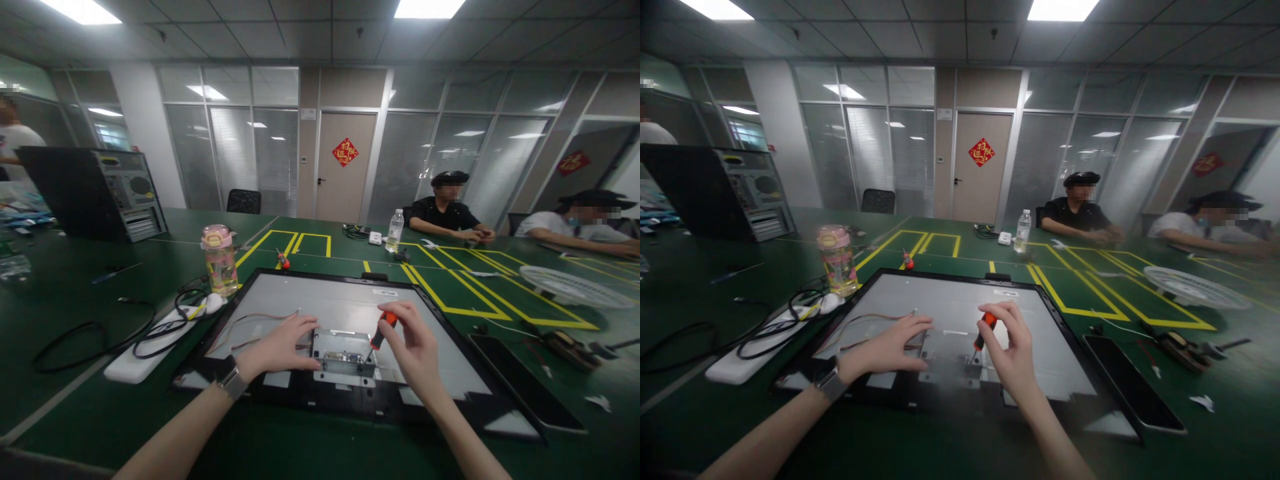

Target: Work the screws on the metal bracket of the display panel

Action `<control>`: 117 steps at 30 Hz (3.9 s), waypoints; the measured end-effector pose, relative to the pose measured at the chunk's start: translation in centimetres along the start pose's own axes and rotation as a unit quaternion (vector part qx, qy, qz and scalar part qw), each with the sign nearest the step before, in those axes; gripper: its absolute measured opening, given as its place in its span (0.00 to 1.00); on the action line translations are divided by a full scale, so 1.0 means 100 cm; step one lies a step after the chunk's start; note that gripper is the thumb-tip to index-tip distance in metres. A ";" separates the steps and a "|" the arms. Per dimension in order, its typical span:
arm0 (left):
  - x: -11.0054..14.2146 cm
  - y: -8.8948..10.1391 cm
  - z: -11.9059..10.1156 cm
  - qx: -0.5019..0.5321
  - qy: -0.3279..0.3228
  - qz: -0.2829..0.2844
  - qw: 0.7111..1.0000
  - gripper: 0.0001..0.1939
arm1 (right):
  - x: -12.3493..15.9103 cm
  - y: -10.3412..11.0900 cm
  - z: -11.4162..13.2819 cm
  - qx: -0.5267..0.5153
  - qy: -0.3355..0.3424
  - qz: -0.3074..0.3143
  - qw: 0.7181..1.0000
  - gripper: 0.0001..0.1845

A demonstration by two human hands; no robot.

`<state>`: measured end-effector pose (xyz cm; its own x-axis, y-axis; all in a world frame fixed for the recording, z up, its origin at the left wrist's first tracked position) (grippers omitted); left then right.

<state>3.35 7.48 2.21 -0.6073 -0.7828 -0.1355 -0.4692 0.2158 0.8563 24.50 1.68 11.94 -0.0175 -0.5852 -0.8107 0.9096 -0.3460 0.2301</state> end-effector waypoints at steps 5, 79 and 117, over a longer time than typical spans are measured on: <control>0.002 0.002 -0.005 -0.001 0.019 0.012 1.000 0.40 | -0.001 0.002 -0.013 -0.073 -0.059 -0.005 0.996 0.08; 0.001 0.001 -0.003 -0.002 0.002 0.003 1.000 0.40 | 0.000 -0.025 -0.031 -0.333 -0.171 0.074 0.924 0.08; 0.000 0.001 -0.005 -0.004 0.007 0.006 1.000 0.40 | 0.000 -0.026 -0.024 -0.290 -0.179 0.103 0.934 0.11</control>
<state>3.55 7.21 2.54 -0.6042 -0.7879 -0.1189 -0.4565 0.2200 0.8621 23.14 4.30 10.02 0.1393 -0.8393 -0.5256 0.9790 0.1964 -0.0541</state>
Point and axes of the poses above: each hand's wrist, its own x-axis away from the middle knuckle, its own y-axis out of the back of the hand, z = x × y, the point moved 10 cm from there along -x, towards the middle knuckle, and after that the axes turned 5 degrees about x, right-handed, at the moved point
